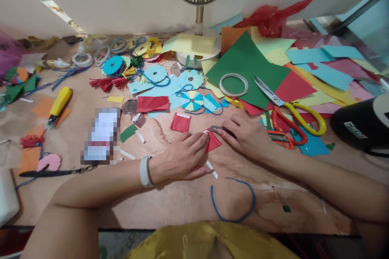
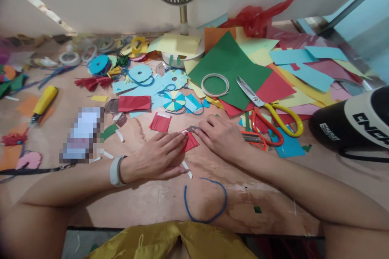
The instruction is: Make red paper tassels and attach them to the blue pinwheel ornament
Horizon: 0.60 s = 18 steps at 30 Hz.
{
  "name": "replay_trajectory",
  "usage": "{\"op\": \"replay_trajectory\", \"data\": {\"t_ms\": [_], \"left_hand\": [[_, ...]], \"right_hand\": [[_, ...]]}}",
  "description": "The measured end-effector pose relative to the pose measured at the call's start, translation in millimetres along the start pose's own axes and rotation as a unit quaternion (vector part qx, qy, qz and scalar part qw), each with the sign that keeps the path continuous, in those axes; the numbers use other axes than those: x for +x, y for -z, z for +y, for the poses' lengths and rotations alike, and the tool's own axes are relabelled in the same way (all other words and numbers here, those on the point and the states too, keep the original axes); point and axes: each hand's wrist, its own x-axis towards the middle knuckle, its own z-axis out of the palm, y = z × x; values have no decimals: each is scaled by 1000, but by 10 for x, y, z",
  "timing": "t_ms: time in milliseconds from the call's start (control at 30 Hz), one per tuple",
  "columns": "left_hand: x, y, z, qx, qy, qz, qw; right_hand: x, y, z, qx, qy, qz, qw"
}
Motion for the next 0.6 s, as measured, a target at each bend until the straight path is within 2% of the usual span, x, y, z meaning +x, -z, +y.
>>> {"op": "replay_trajectory", "data": {"t_ms": [600], "left_hand": [[-17, -37, -3, 13, -12, 8, 1000]], "right_hand": [[-10, -36, 36, 1, -16, -7, 1000]]}}
